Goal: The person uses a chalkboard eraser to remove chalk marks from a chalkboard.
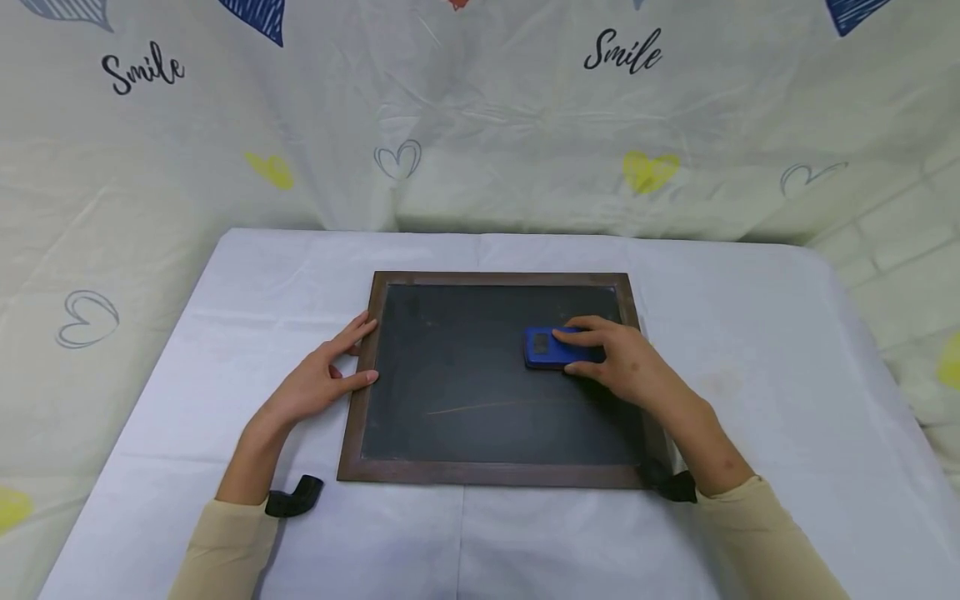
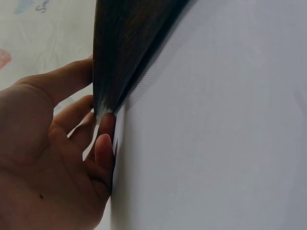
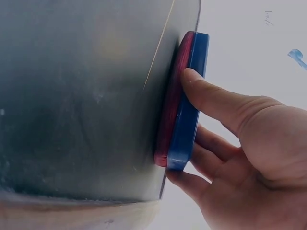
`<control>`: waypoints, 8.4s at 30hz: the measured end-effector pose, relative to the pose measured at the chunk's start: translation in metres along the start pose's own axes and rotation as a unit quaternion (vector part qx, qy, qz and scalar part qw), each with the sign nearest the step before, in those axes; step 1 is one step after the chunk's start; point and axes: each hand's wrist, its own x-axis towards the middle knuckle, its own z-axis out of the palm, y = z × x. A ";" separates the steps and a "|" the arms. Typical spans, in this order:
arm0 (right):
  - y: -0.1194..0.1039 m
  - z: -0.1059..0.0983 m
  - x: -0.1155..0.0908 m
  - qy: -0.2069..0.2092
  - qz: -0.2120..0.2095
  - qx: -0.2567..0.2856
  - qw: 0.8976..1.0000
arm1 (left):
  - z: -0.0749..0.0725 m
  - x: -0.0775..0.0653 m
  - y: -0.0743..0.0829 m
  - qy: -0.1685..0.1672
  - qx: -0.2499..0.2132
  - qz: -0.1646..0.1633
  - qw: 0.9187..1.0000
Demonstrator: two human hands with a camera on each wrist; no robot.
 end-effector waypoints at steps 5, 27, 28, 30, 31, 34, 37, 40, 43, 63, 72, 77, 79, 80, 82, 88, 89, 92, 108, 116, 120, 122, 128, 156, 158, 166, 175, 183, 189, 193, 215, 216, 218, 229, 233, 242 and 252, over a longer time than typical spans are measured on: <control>0.002 -0.001 -0.001 0.006 -0.005 -0.003 1.000 | 0.000 0.000 0.000 -0.001 -0.005 0.002 1.000; 0.013 -0.012 -0.015 0.016 0.002 -0.026 1.000 | -0.002 -0.001 0.000 0.000 -0.013 0.002 1.000; 0.013 -0.013 -0.016 0.016 0.005 -0.027 1.000 | -0.002 -0.001 0.000 0.001 -0.012 0.001 1.000; 0.014 -0.015 -0.018 0.015 0.009 -0.031 0.999 | -0.002 -0.001 0.001 0.002 -0.012 0.001 1.000; 0.014 -0.016 -0.019 0.016 0.012 -0.033 0.999 | -0.002 -0.002 0.001 0.002 -0.011 0.003 1.000; 0.017 -0.019 -0.024 0.014 0.020 -0.038 0.999 | -0.002 -0.002 0.001 0.001 -0.010 0.006 1.000; 0.022 -0.023 -0.029 0.016 0.021 -0.042 0.999 | -0.001 -0.001 0.001 0.002 -0.008 0.005 1.000; 0.028 -0.026 -0.035 0.020 0.019 -0.044 0.999 | 0.000 0.000 0.000 0.003 -0.006 0.003 1.000; 0.032 -0.026 -0.042 0.021 0.017 -0.047 0.999 | -0.001 -0.001 0.000 0.005 -0.006 0.004 1.000; 0.037 -0.024 -0.083 0.026 -0.010 -0.057 0.998 | 0.000 0.001 0.001 0.004 -0.007 0.000 1.000; 0.030 -0.017 -0.078 0.031 -0.021 -0.056 0.998 | -0.002 0.002 0.002 0.008 -0.002 0.000 1.000; 0.022 -0.010 -0.073 0.019 -0.016 -0.053 0.998 | -0.002 0.001 0.003 0.010 0.003 0.008 1.000; 0.019 -0.008 -0.071 0.016 -0.017 -0.052 0.998 | -0.002 0.000 0.003 0.010 0.004 0.008 1.000; 0.017 -0.007 -0.069 0.014 -0.018 -0.052 0.998 | -0.001 -0.001 0.004 0.011 0.004 0.008 1.000; 0.014 -0.005 -0.068 0.014 -0.021 -0.051 0.998 | -0.001 -0.001 0.004 0.010 0.006 0.008 1.000; 0.005 0.001 -0.060 0.011 -0.033 -0.047 0.998 | 0.001 -0.001 0.003 0.012 0.007 0.010 1.000; 0.004 0.002 -0.059 0.010 -0.036 -0.046 0.998 | 0.001 -0.001 0.003 0.013 0.006 0.010 1.000; -0.001 0.006 -0.055 0.006 -0.047 -0.039 0.998 | 0.002 -0.001 0.002 0.013 0.003 0.010 1.000; -0.014 0.018 -0.033 -0.008 -0.116 -0.028 0.993 | 0.002 0.000 0.001 0.014 0.008 0.009 1.000; -0.027 0.022 -0.020 -0.035 -0.146 -0.019 0.988 | 0.001 0.001 0.001 0.011 -0.004 0.012 1.000; -0.036 0.025 -0.012 -0.056 -0.154 -0.026 0.986 | 0.001 0.001 0.001 0.013 -0.001 0.012 1.000; -0.041 0.027 -0.007 -0.065 -0.156 -0.031 0.985 | 0.001 0.000 0.002 0.013 -0.002 0.012 1.000; -0.059 0.034 0.006 -0.081 -0.175 -0.031 0.981 | 0.001 0.000 0.003 0.015 0.004 0.011 1.000; -0.122 0.067 0.037 -0.147 -0.228 -0.006 0.962 | 0.001 0.001 0.003 0.009 0.007 0.015 1.000; -0.126 0.070 0.038 -0.150 -0.231 -0.010 0.961 | 0.001 0.001 0.003 0.009 0.008 0.017 1.000; -0.138 0.074 0.040 -0.159 -0.243 -0.019 0.957 | 0.000 0.001 0.003 0.006 0.005 0.020 1.000; -0.134 0.075 0.042 -0.157 -0.243 -0.011 0.957 | -0.001 0.001 0.002 0.002 0.003 0.019 1.000; -0.130 0.075 0.044 -0.152 -0.232 -0.019 0.961 | -0.001 0.001 0.002 0.002 0.004 0.020 1.000; -0.120 0.067 0.045 -0.140 -0.191 -0.036 0.971 | 0.000 0.001 0.001 0.005 0.006 0.014 1.000; -0.106 0.057 0.043 -0.124 -0.155 -0.038 0.979 | 0.000 0.002 0.000 0.006 0.008 0.010 1.000; -0.021 0.007 0.037 -0.026 -0.017 -0.015 0.999 | 0.000 0.002 0.000 0.007 -0.002 0.006 1.000; -0.016 0.004 0.035 -0.024 -0.010 -0.014 1.000 | 0.000 0.002 0.000 0.007 -0.003 0.007 1.000; -0.008 -0.002 0.032 -0.022 0.005 -0.010 1.000 | -0.001 0.002 0.001 0.006 -0.006 0.009 1.000; 0.021 -0.016 0.013 0.030 0.044 0.021 0.998 | -0.001 0.002 -0.002 0.009 -0.004 0.008 1.000; 0.023 -0.014 0.009 0.067 0.032 0.020 0.997 | -0.001 0.001 -0.002 0.008 -0.002 0.010 1.000; 0.030 -0.023 -0.009 0.168 0.043 0.015 0.985 | 0.000 0.003 0.000 0.007 -0.002 0.018 1.000; 0.053 -0.035 -0.038 0.249 0.123 0.004 0.961 | -0.001 0.000 -0.001 0.013 -0.003 0.006 1.000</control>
